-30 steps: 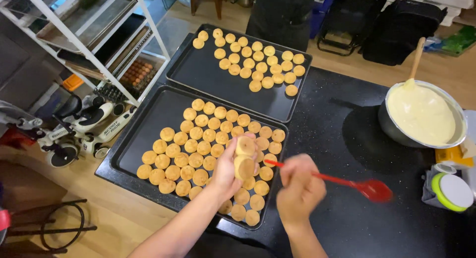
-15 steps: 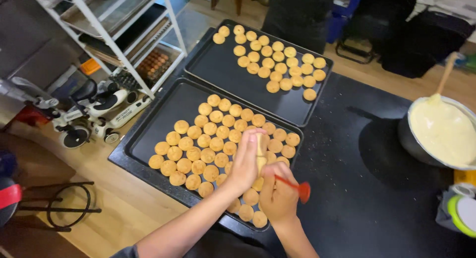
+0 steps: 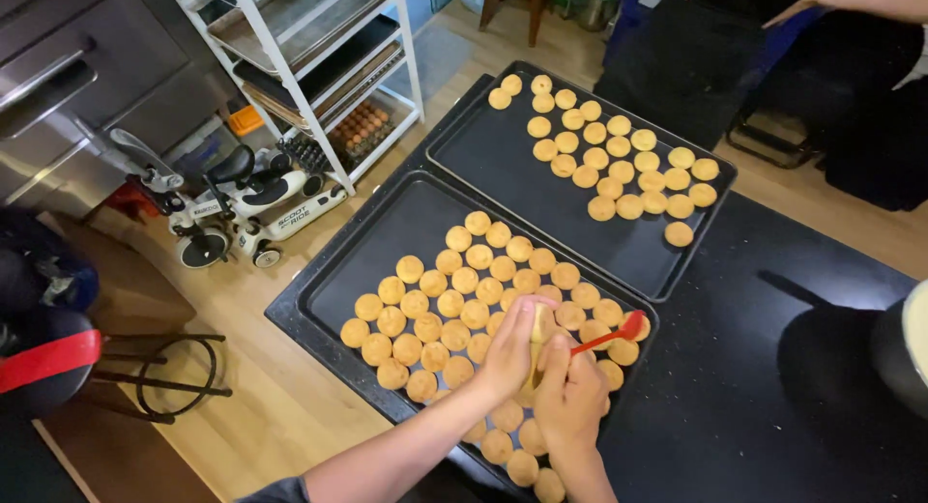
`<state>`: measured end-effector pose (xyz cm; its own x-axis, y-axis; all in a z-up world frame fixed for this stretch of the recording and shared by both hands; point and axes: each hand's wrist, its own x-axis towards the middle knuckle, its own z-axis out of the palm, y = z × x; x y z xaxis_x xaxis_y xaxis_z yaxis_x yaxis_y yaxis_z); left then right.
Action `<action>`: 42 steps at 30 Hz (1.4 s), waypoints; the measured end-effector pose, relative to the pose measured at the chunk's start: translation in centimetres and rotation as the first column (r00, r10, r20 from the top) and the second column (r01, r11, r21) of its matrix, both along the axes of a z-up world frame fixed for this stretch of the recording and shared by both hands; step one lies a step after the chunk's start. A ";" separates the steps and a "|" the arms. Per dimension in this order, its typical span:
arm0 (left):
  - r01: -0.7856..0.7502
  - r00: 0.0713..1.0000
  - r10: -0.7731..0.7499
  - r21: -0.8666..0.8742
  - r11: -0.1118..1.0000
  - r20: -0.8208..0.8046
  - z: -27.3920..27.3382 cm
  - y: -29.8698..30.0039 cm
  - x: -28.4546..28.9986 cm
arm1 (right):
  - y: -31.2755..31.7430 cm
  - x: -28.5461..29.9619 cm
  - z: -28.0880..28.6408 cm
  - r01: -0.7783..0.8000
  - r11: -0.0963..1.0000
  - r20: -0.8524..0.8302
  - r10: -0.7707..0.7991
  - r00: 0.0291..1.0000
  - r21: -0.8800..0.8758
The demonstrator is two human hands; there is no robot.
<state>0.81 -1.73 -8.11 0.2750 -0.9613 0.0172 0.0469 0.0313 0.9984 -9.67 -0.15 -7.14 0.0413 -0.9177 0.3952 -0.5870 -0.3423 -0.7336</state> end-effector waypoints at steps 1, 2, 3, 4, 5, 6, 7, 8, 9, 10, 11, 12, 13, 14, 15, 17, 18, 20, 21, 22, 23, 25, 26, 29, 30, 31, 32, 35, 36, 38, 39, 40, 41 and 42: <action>0.005 1.000 -0.005 0.006 1.000 0.001 -0.4 -0.6 1.0 | -0.3 0.7 0.5 0.005 1.000 0.001 -0.005 1.000 0.006; -0.019 1.000 0.017 0.087 0.996 0.023 -0.9 -1.2 2.0 | -0.7 1.4 0.9 -0.137 0.983 0.343 0.087 0.935 0.123; -0.040 0.998 0.033 0.168 0.985 0.044 -1.3 -1.9 2.9 | -1.0 2.0 1.3 -0.299 0.937 0.650 0.114 0.752 0.182; -0.032 0.999 0.025 0.176 0.984 0.043 -1.6 -3.1 4.7 | -1.2 2.5 1.0 -0.291 0.938 0.649 0.103 0.754 0.190; -0.062 0.994 0.045 0.172 0.983 0.104 -2.0 -4.3 6.4 | -1.4 2.8 0.7 -0.235 0.952 0.662 0.049 0.748 0.195; -0.092 0.984 0.064 0.166 0.982 0.166 -2.4 -5.5 8.2 | -1.6 3.3 0.3 -0.177 0.963 0.675 -0.005 0.738 0.202; -0.082 0.985 0.052 0.175 0.981 0.165 -3.6 -6.7 10.6 | -1.9 3.6 -0.4 -0.167 0.963 0.674 -0.019 0.739 0.211; -0.099 0.911 0.061 0.073 0.992 0.407 -4.7 -8.0 13.0 | -2.3 3.9 -1.0 -0.133 0.963 0.637 -0.048 0.769 0.233; -0.081 0.779 0.085 -0.034 0.996 0.622 -5.8 -9.5 15.6 | -2.7 4.4 -1.6 -0.095 0.963 0.600 -0.080 0.796 0.254; -0.066 0.779 0.068 -0.025 0.997 0.623 -8.2 -10.8 17.7 | -3.0 5.2 -0.6 -0.080 0.962 0.600 -0.097 0.794 0.262; -0.101 0.702 0.051 0.028 0.994 0.710 -10.6 -12.2 19.6 | -3.3 5.9 0.3 -0.075 0.965 0.514 -0.067 0.855 0.251; -0.141 0.615 0.028 0.076 0.987 0.788 -13.1 -13.5 21.5 | -3.6 6.5 1.2 -0.071 0.968 0.421 -0.038 0.906 0.242; -0.128 0.617 0.014 0.083 0.988 0.787 -14.0 -13.5 22.0 | -3.9 7.2 1.4 -0.059 0.967 0.420 -0.053 0.906 0.249; -0.079 0.503 -0.025 0.075 0.994 0.864 -14.9 -13.5 22.5 | -4.1 7.9 1.6 -0.046 0.949 0.390 -0.084 0.917 0.313; -0.033 0.378 -0.053 0.070 0.997 0.924 -15.8 -13.4 22.8 | -4.3 8.4 1.7 -0.037 0.927 0.359 -0.108 0.927 0.374; -0.043 0.396 -0.146 0.177 0.983 0.906 -13.1 -12.8 22.2 | -4.9 9.0 0.3 0.001 0.905 0.375 -0.177 0.910 0.425; -0.059 0.414 -0.230 0.279 0.959 0.881 -11.6 -12.4 21.8 | -5.0 9.2 -0.3 0.029 0.881 0.390 -0.238 0.889 0.472; -0.066 0.420 -0.235 0.288 0.955 0.877 -10.0 -12.4 21.8 | -5.3 9.2 -1.9 0.031 0.873 0.411 -0.260 0.874 0.487; -0.080 0.430 -0.233 0.294 0.952 0.872 -9.2 -12.5 21.7 | -5.6 9.0 -2.6 0.027 0.866 0.429 -0.273 0.861 0.498; -0.066 0.425 -0.239 0.293 0.954 0.873 -9.0 -13.8 21.7 | -6.0 9.0 -2.5 0.038 0.867 0.430 -0.285 0.856 0.498; -0.085 0.417 -0.105 0.154 0.984 0.903 -8.9 -15.1 21.5 | -6.2 9.0 -2.3 0.060 0.908 0.428 -0.253 0.867 0.416; -0.076 0.409 0.017 0.015 0.997 0.912 -8.8 -19.2 21.1 | -6.6 8.6 -2.2 0.105 0.937 0.421 -0.247 0.873 0.333; 0.008 0.414 0.060 -0.069 0.998 0.908 -8.9 -22.0 20.8 | -6.8 8.2 -2.3 0.133 0.932 0.423 -0.276 0.863 0.336; 0.207 0.297 0.011 -0.075 0.975 0.955 -10.1 -31.4 19.5 | -6.9 7.8 -0.4 0.256 0.911 0.419 -0.381 0.824 0.324; 0.282 0.146 -0.054 0.011 0.959 0.988 -10.7 -34.9 18.8 | -7.0 7.8 0.5 0.320 0.896 0.419 -0.430 0.800 0.308; 0.311 0.155 -0.059 0.008 0.950 0.986 -11.0 -37.3 18.9 | -6.6 7.2 0.5 0.350 0.886 0.410 -0.454 0.791 0.305; 0.359 0.053 -0.079 0.055 0.932 0.995 -11.4 -39.8 18.9 | -6.2 6.6 0.6 0.426 0.839 0.326 -0.529 0.784 0.337; 0.491 -0.056 -0.007 0.034 0.871 0.998 -13.8 -44.9 18.6 | -4.3 3.8 -0.6 0.555 0.722 0.196 -0.666 0.719 0.413; 0.552 -0.076 0.079 -0.024 0.834 0.994 -14.7 -46.0 18.8 | -3.3 2.8 -0.9 0.576 0.667 0.172 -0.711 0.682 0.472; 0.516 -0.088 -0.034 0.075 0.853 0.996 -13.9 -45.1 17.5 | -2.2 1.8 -2.1 0.620 0.591 0.187 -0.784 0.592 0.517; 0.462 -0.115 -0.142 0.180 0.868 0.983 -13.2 -44.5 17.5 | -1.6 1.6 -2.7 0.634 0.525 0.213 -0.838 0.502 0.568; 0.468 -0.114 -0.147 0.184 0.864 0.983 -13.7 -43.8 17.0 | -1.4 1.4 -2.3 0.639 0.517 0.207 -0.842 0.497 0.570; 0.497 -0.135 -0.086 0.143 0.856 0.987 -14.0 -43.2 16.5 | -1.4 1.2 -2.0 0.644 0.467 0.152 -0.863 0.483 0.605; 0.526 -0.154 -0.024 0.102 0.844 0.988 -14.3 -42.5 16.1 | -1.2 1.0 -1.7 0.649 0.415 0.096 -0.879 0.468 0.638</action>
